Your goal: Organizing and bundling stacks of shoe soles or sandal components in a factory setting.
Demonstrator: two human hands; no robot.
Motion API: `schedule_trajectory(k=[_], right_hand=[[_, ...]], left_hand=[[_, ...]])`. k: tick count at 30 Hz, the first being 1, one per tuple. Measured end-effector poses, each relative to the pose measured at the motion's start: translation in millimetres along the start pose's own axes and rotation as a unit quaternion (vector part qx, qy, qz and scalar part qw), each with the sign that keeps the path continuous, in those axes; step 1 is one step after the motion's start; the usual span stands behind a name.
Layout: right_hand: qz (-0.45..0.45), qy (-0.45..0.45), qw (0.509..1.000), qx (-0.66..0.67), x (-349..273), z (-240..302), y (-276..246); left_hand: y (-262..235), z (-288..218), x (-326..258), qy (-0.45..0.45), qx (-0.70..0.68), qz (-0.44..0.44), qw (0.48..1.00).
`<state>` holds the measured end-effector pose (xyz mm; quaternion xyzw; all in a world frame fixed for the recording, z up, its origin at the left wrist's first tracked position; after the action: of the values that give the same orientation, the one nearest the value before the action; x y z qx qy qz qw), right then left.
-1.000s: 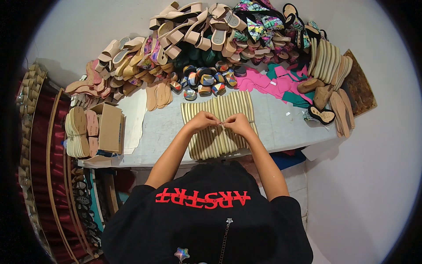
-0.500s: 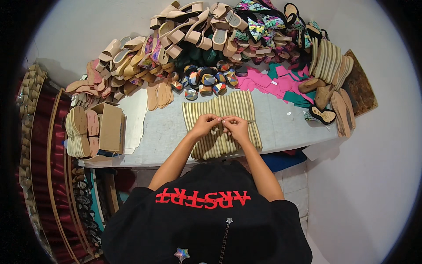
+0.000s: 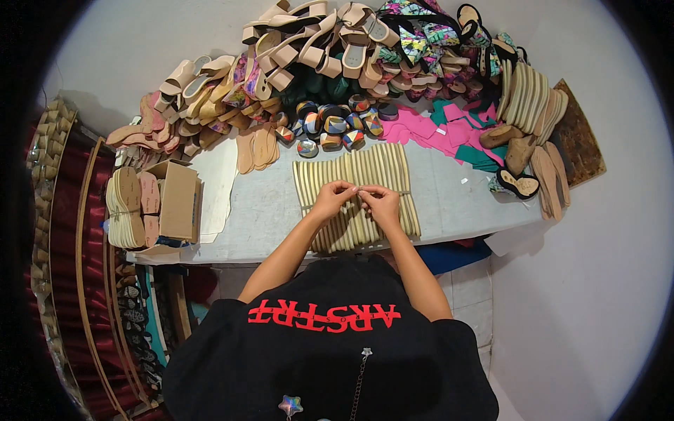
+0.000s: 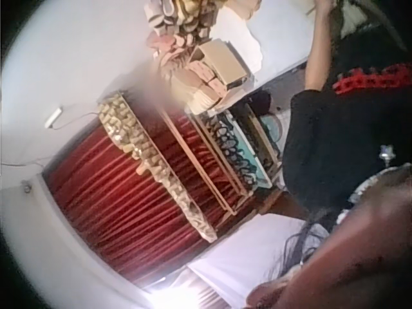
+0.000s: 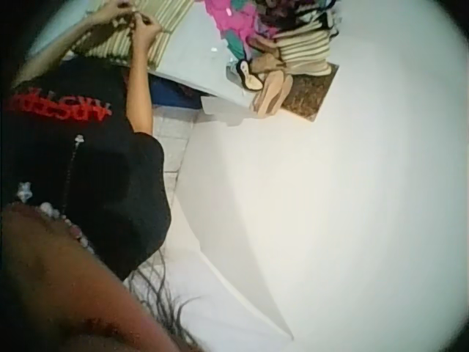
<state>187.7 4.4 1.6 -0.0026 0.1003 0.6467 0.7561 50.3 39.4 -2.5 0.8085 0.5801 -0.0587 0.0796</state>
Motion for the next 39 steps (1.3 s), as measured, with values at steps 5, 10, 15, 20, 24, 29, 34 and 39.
schedule_trajectory(k=[5,10,15,20,24,29,34,39], right_hand=[[-0.052,-0.001,0.998,0.028,2.1,-13.0,-0.1],[-0.042,-0.031,0.997,0.049,5.5,-17.2,-0.2],[-0.039,-0.035,0.998,0.038,5.9,-23.9,-2.1],[-0.057,-0.039,0.996,0.058,8.9,-24.9,-1.9],[-0.068,0.027,0.994,0.082,12.6,-21.5,0.2],[-0.079,0.063,0.991,0.086,13.1,-17.6,1.9],[-0.043,0.092,0.992,0.075,12.8,-19.2,-2.1],[-0.060,0.074,0.990,0.102,10.8,-25.1,-2.6]], left_hand=[[1.1,-5.3,-1.9,-0.017,0.025,0.000,1.000],[2.5,-13.3,-4.4,-0.009,0.046,0.014,0.999],[5.9,-16.3,-1.9,0.039,0.105,0.013,0.994],[6.6,-13.1,1.6,0.071,0.109,0.019,0.991],[4.8,-9.0,-1.2,0.087,0.075,0.007,0.993],[2.3,-10.9,-2.5,0.102,0.044,0.013,0.994],[0.6,-7.6,-1.2,0.078,0.030,0.021,0.996],[-0.9,-0.9,3.4,0.062,0.049,0.037,0.996]])
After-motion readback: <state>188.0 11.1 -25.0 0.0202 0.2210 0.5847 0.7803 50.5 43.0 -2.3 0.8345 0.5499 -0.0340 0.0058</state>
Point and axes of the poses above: each hand's wrist, its own x-axis towards the middle knuckle, its own y-axis out of the palm, z = x × y, the point moved 5 cm from there along x, towards the middle knuckle, and after that the axes turned 1 degree about x, right-handed, at the moved point
